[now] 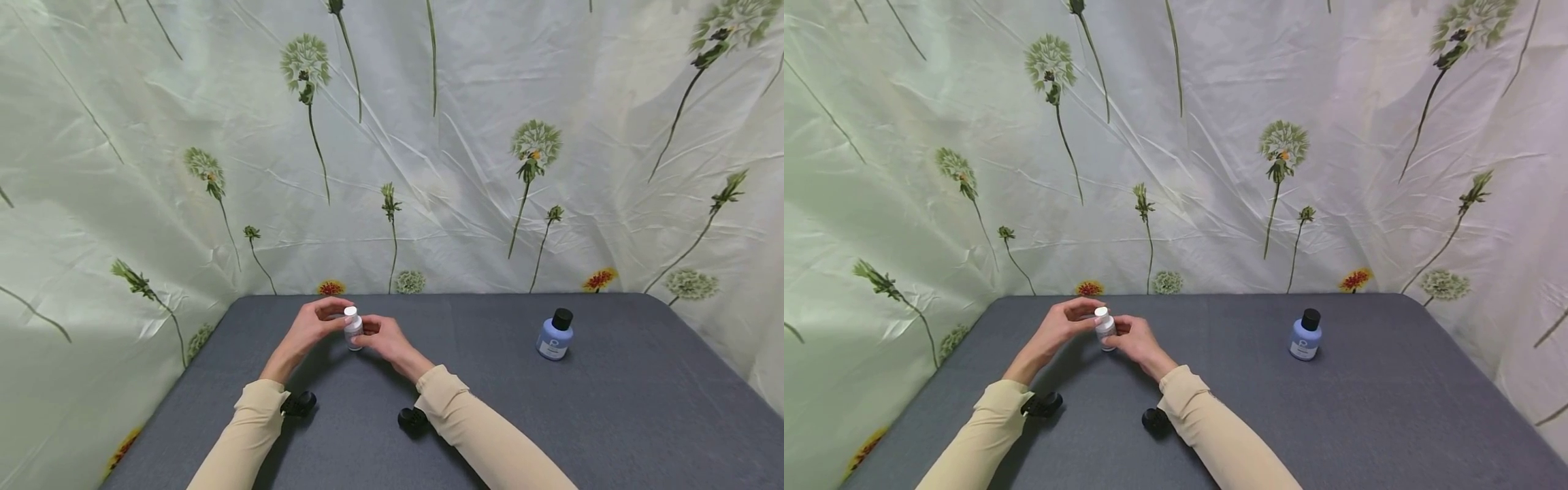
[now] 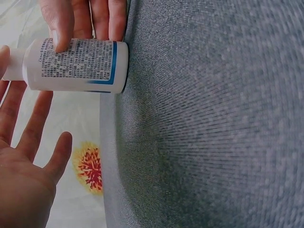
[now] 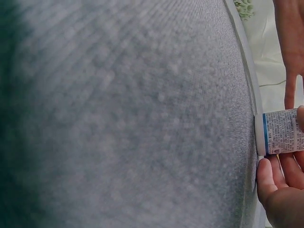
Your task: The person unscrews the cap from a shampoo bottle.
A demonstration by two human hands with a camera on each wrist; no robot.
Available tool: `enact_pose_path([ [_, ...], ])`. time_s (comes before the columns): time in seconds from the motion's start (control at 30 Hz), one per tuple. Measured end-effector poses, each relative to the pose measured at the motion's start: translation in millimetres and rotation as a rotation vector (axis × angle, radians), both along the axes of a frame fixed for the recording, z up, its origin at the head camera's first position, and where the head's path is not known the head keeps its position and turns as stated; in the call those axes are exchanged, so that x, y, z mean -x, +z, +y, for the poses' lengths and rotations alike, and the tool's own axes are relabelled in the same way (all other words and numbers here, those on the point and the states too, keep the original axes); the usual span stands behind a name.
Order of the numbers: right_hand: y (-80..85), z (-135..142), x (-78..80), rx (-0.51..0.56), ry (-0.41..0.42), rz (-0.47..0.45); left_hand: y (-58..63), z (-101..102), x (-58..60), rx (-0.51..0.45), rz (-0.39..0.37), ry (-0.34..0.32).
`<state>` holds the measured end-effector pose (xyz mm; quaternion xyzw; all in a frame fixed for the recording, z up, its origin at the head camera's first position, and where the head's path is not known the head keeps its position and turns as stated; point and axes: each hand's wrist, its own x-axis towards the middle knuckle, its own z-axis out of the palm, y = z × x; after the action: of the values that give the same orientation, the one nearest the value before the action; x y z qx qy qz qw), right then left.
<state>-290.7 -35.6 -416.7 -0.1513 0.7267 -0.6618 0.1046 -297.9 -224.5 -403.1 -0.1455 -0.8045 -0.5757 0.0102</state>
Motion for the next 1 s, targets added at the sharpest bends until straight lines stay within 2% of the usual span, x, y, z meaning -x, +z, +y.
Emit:
enact_pose_path([
  [0.17, 16.5, 2.9, -11.9, -0.006, 0.007, -0.012, 3.3, 1.3, -1.7, -0.017, -0.019, -0.008],
  [0.27, 21.4, 4.6, -16.8, -0.009, 0.016, -0.019, 13.3, 5.4, -10.7, -0.016, -0.023, -0.013],
  [0.4, 12.7, 4.7, -11.0, 0.012, 0.022, -0.016, 26.2, 10.7, -21.8, -0.023, -0.014, -0.011],
  [0.57, 1.8, 5.4, -1.7, 0.02, 0.036, -0.012, 29.9, 12.8, -24.4, -0.048, -0.015, -0.016],
  [1.0, 4.5, 16.9, -2.8, 0.04, 0.057, -0.005, 35.3, 20.7, -26.4, -0.076, -0.036, -0.035],
])
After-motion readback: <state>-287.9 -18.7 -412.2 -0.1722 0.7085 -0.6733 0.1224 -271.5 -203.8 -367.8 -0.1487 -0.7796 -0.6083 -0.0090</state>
